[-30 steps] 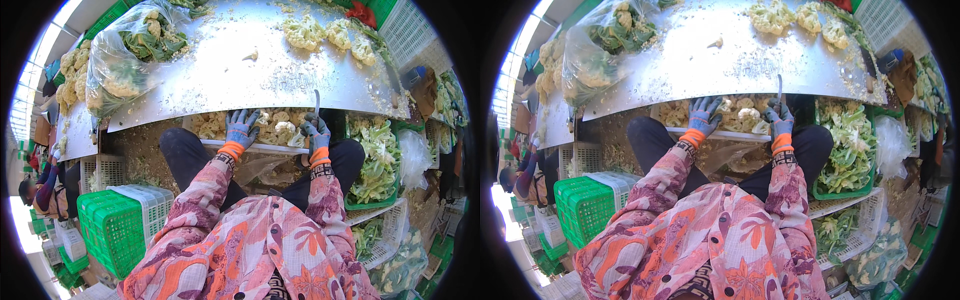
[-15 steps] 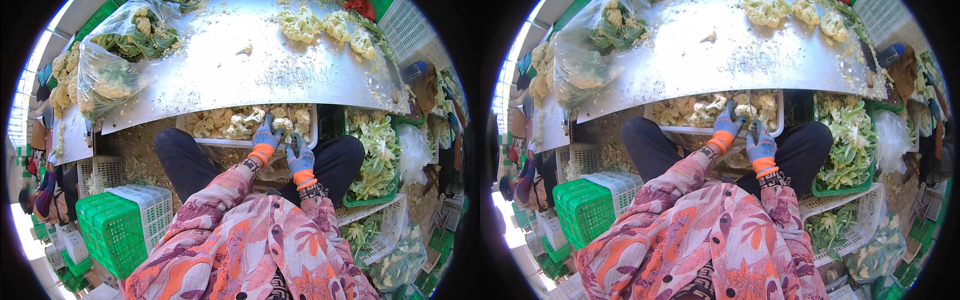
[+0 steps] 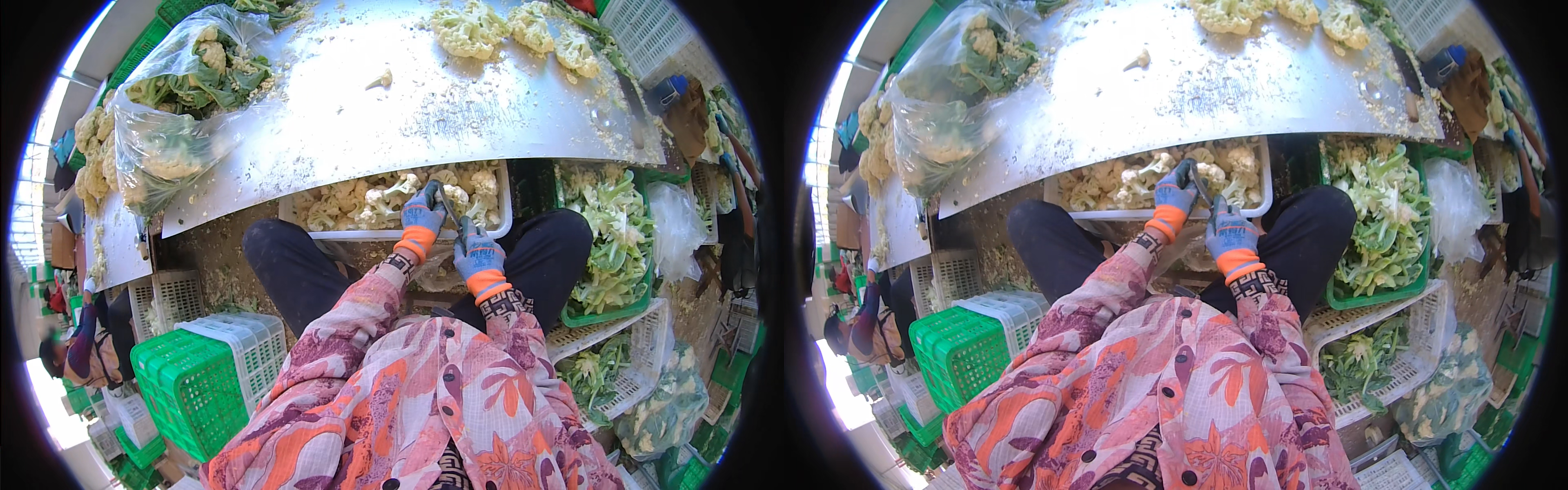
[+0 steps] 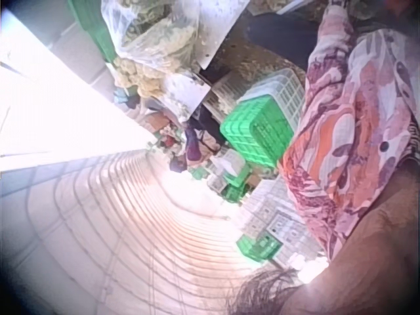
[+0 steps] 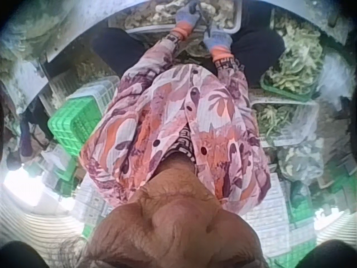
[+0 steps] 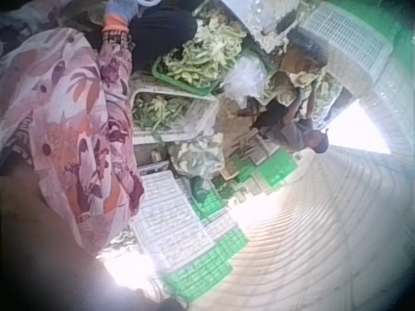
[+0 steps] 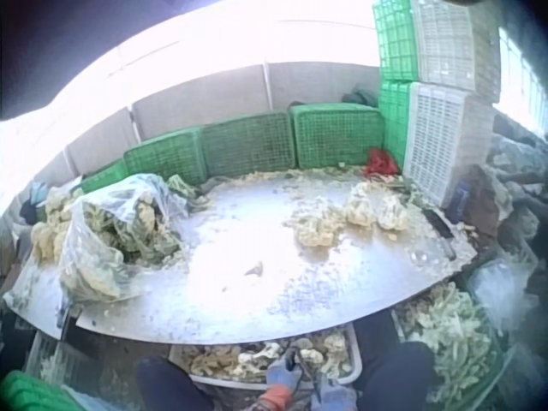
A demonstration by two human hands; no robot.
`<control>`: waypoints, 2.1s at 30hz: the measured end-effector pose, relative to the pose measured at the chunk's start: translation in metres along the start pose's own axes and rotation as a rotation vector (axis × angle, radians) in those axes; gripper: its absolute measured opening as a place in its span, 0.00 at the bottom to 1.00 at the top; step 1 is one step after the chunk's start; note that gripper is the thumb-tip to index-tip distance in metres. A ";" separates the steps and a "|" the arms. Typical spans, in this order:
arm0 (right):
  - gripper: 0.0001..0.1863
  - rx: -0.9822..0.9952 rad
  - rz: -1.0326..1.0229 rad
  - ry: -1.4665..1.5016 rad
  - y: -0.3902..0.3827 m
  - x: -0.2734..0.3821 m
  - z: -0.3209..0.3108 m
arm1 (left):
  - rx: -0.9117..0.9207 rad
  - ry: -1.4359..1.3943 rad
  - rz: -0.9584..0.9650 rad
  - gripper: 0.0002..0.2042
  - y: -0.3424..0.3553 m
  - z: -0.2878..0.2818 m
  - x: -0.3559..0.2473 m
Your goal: The person sits at a metal worktable and uses a knife to cut cauliflower florets from larger heads. The cut florets are placed into a white tray below the table, while discarded leaves and stems are set aside in green crates.
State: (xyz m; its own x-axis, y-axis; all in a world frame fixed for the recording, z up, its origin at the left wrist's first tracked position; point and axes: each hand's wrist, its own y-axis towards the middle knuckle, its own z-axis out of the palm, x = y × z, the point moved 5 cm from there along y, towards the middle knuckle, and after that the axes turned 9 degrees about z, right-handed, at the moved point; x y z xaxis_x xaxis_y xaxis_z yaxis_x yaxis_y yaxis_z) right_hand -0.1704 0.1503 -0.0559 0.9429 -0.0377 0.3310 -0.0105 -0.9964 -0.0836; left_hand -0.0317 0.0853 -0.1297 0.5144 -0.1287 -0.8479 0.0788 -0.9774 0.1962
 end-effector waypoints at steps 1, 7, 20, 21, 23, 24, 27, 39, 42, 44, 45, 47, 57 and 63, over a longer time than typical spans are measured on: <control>0.22 -0.001 -0.012 -0.012 -0.001 0.002 0.000 | -0.017 -0.038 0.014 0.21 0.001 -0.001 0.003; 0.23 -0.022 -0.024 -0.062 -0.001 0.002 0.004 | 0.016 -0.032 -0.007 0.22 0.003 0.000 0.006; 0.25 -0.179 0.050 -0.247 0.019 -0.007 0.031 | 0.031 -0.493 -0.230 0.18 0.009 -0.001 -0.018; 0.26 -0.215 0.046 -0.260 0.019 -0.007 0.031 | 0.046 -0.492 -0.240 0.18 0.009 -0.001 -0.020; 0.26 -0.202 0.088 -0.261 0.019 -0.007 0.031 | 0.070 -0.489 -0.259 0.18 0.011 -0.001 -0.023; 0.27 -0.196 0.109 -0.262 0.019 -0.007 0.030 | 0.063 -0.499 -0.263 0.18 0.010 -0.001 -0.025; 0.27 -0.060 0.438 -0.053 0.025 -0.024 0.025 | 0.042 -0.538 -0.329 0.17 0.007 0.001 -0.026; 0.28 0.052 0.145 0.033 -0.013 0.000 0.012 | -0.082 -0.723 -0.453 0.13 -0.006 -0.005 -0.001; 0.26 0.085 0.159 0.046 -0.024 0.003 0.012 | -0.118 -0.751 -0.464 0.12 -0.006 -0.008 -0.004; 0.25 0.134 0.188 0.057 -0.026 0.006 0.008 | -0.126 -0.754 -0.463 0.12 -0.008 -0.010 -0.002; 0.24 0.128 0.188 0.088 -0.026 0.007 0.009 | -0.122 -0.747 -0.460 0.12 -0.009 -0.010 0.002; 0.22 0.109 0.195 0.146 -0.025 0.002 0.012 | -0.101 -0.717 -0.462 0.12 -0.008 -0.009 -0.001; 0.25 0.125 0.226 -0.086 -0.022 0.001 0.015 | -0.138 -0.776 -0.602 0.13 -0.010 -0.011 -0.012; 0.28 -0.081 0.071 -0.125 -0.023 0.006 0.011 | -0.226 -0.975 -0.738 0.12 -0.010 -0.016 -0.011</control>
State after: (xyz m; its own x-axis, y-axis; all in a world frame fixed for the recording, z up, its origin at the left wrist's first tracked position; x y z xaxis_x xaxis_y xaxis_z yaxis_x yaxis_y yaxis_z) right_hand -0.1610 0.1736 -0.0620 0.9727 -0.1039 0.2073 -0.1009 -0.9946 -0.0248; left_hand -0.0246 0.0992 -0.1149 -0.5566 0.2740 -0.7843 0.2740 -0.8307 -0.4846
